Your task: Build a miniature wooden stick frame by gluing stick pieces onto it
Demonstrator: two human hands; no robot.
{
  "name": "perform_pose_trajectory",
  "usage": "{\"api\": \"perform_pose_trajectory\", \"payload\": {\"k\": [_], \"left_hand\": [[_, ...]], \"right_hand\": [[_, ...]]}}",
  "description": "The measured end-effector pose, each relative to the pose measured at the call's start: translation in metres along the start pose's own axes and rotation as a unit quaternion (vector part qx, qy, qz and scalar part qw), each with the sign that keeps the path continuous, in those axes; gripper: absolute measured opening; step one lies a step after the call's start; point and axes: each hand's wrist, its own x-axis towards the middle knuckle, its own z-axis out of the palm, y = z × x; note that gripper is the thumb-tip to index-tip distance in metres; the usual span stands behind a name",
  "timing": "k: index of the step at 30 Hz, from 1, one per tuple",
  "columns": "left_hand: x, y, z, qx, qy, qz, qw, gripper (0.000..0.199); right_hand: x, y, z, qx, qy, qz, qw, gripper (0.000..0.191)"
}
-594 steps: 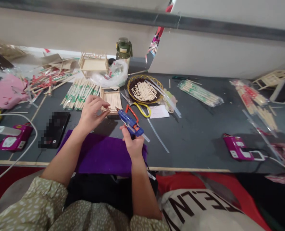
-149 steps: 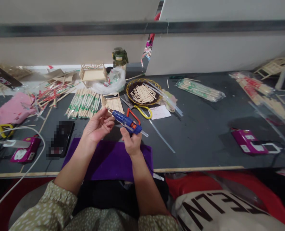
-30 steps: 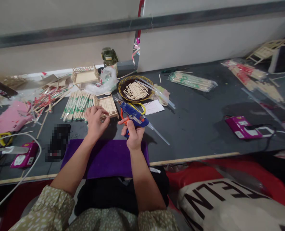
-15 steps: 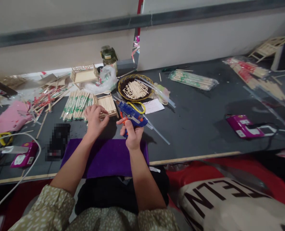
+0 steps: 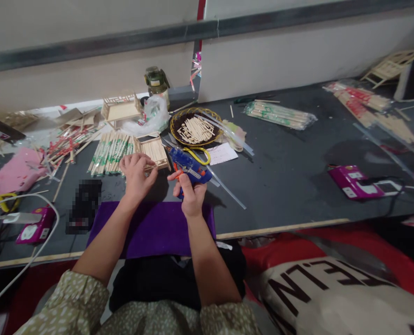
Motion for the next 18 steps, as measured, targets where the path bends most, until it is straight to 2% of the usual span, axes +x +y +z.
{"api": "perform_pose_trajectory", "payload": {"k": [2,5,8,11,15,18], "left_hand": [[0.0,-0.001,0.0,-0.004,0.0,0.001,1.0,0.006],[-0.001,-0.002,0.001,-0.013,0.004,0.002,1.0,0.006],[-0.001,-0.003,0.001,-0.019,0.009,0.002,1.0,0.006],[-0.002,-0.004,0.001,-0.028,0.01,0.002,1.0,0.006],[-0.001,-0.004,0.0,-0.022,0.017,0.004,1.0,0.005],[-0.001,-0.004,0.0,-0.015,0.02,0.005,1.0,0.005]], "right_hand": [[0.005,0.0,-0.002,-0.01,0.02,0.008,1.0,0.036],[0.02,-0.002,-0.013,0.013,0.083,0.048,0.995,0.035],[0.038,-0.007,-0.03,0.073,0.132,0.144,0.978,0.032],[0.053,-0.012,-0.043,0.083,0.134,0.231,0.96,0.029],[0.072,-0.018,-0.051,0.06,0.166,0.257,0.95,0.026],[0.091,-0.019,-0.058,0.065,0.166,0.264,0.948,0.018]]}}
